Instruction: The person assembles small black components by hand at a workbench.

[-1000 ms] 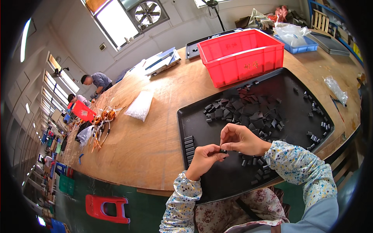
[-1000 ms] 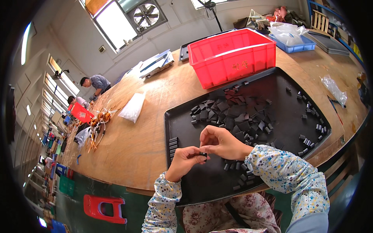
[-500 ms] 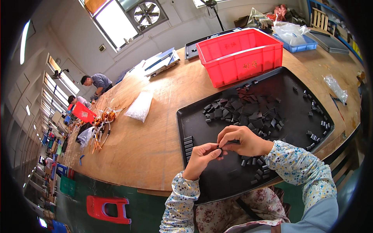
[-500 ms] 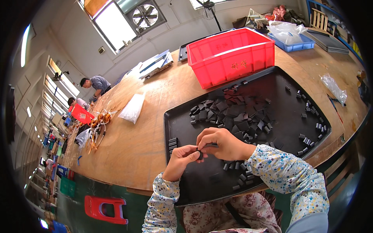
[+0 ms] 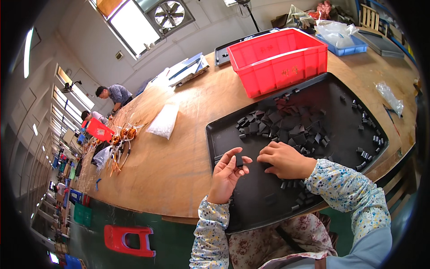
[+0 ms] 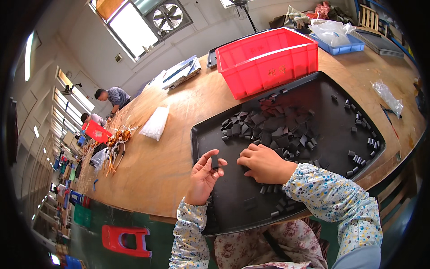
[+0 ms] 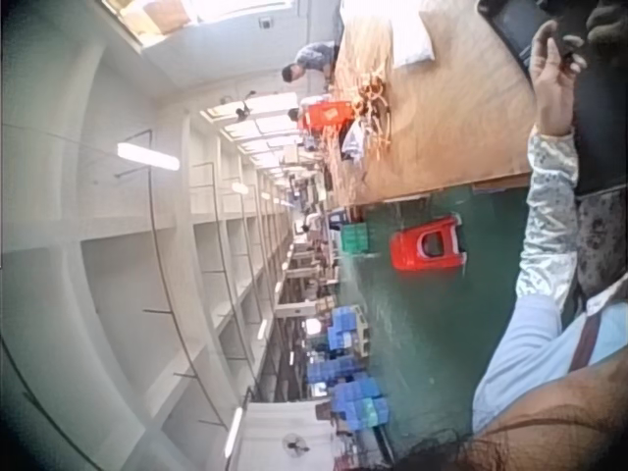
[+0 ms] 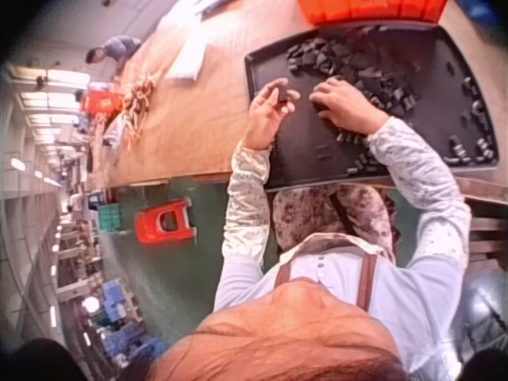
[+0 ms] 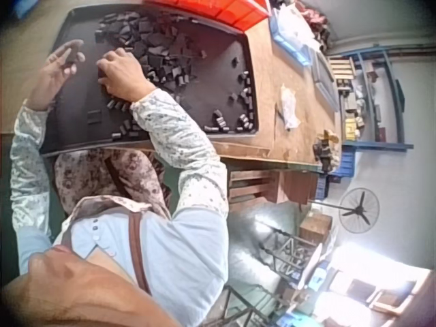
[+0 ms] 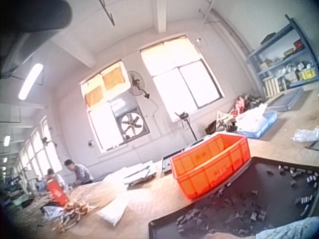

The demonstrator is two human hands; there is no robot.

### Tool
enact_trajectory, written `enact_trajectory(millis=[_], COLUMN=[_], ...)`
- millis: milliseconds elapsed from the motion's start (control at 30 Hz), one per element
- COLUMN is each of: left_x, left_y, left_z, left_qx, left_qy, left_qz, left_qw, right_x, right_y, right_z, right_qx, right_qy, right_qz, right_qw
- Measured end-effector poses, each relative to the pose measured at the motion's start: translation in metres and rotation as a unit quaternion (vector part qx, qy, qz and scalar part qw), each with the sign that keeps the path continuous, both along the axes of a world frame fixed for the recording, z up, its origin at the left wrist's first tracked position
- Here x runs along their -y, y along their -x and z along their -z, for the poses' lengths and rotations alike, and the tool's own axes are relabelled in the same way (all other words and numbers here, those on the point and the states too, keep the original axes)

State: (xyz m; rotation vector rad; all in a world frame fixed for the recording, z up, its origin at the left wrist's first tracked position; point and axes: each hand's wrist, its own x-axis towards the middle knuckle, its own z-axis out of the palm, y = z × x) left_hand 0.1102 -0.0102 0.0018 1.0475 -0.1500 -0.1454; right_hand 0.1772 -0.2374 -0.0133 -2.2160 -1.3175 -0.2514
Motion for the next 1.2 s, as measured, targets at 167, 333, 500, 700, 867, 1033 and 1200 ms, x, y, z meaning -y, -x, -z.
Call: enact_trajectory(millis=[167, 333, 500, 700, 867, 1033, 1200], left_x=[-0.018, -0.069, -0.068, -0.069, -0.054, -0.031, -0.010], left_y=[-0.012, -0.053, -0.066, -0.049, -0.020, 0.022, 0.033], left_z=[-0.004, 0.009, 0.014, 0.011, -0.012, -0.031, -0.032], left_qx=[0.014, 0.146, 0.273, 0.178, 0.128, 0.152, 0.132], left_qy=[-0.094, -0.454, -0.690, -0.701, -0.027, 0.274, 0.277], left_qz=[-0.106, -0.230, -0.190, -0.201, -0.184, -0.160, -0.173], left_qw=[0.990, 0.848, 0.643, 0.661, 0.974, 0.936, 0.936], right_x=[0.002, 0.003, 0.004, 0.004, 0.007, 0.006, 0.001], right_y=[-0.003, -0.006, -0.005, -0.002, 0.002, 0.005, 0.008], right_z=[0.000, 0.000, 0.002, 0.000, -0.005, -0.009, -0.016], right_qx=[0.024, 0.011, 0.027, 0.028, 0.004, -0.086, -0.125], right_qy=[0.076, 0.082, 0.076, 0.094, 0.070, 0.057, -0.027], right_qz=[-0.005, -0.018, -0.028, -0.029, -0.025, -0.029, -0.025], right_qw=[0.997, 0.996, 0.996, 0.995, 0.997, 0.994, 0.991])
